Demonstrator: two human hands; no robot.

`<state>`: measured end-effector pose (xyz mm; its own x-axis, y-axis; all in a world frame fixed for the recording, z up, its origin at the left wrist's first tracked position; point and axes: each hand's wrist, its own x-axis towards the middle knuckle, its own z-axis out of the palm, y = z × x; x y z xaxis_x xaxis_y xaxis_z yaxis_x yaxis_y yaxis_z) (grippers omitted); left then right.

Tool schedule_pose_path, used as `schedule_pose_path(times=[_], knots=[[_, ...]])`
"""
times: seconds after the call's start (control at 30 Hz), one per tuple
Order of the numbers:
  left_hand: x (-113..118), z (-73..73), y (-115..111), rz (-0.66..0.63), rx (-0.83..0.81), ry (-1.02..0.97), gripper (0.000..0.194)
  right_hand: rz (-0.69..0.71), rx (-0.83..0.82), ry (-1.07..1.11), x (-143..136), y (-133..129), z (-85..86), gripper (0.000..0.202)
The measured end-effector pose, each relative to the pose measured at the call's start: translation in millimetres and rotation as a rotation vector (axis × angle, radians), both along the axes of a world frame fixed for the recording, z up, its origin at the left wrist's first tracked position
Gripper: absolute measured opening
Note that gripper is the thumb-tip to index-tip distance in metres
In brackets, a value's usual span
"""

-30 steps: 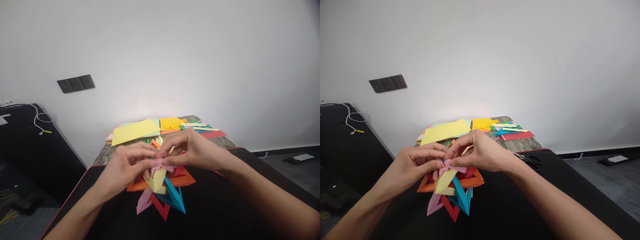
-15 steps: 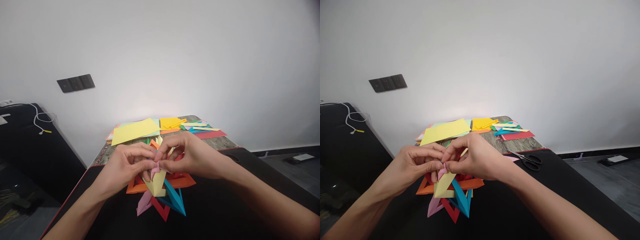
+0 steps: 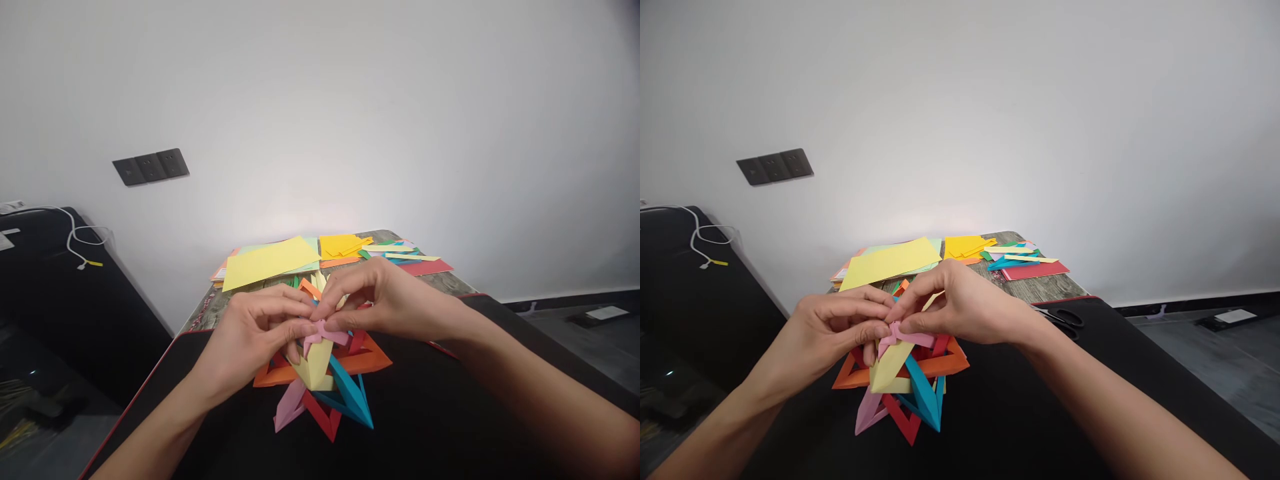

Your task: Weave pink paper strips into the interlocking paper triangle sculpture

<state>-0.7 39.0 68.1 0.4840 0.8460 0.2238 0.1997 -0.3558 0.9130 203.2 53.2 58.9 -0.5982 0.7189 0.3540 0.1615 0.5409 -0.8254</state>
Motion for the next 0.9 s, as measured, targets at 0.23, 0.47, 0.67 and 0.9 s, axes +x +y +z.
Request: schedule_pose_path(times=[0.23,0.47,0.67,0.9], knots=[[0.3,-1.5,-2.8,0.019,0.030,-0.008,0.011,-0.019,0.037,-0.001,-1.4,3.7,-0.5,0.012],[-1.6,1.5,-1.7,-0.013,-0.008,0.047,0.014,-0.019,-0.029,0.002,-3.0,-0.5,1.1,0.011],[-0.6,-0.9,-2.0,0.000,0.044,0.011,0.015,-0.050,-0.061,0.008,-4.6,-0.6,1.1,0.010],[-2.3,-1.1,-1.1,-0.015,0.021,0.027,0.012,-0.084,-0.059,0.011,-10.2,-6.1,-0.3,0.007]])
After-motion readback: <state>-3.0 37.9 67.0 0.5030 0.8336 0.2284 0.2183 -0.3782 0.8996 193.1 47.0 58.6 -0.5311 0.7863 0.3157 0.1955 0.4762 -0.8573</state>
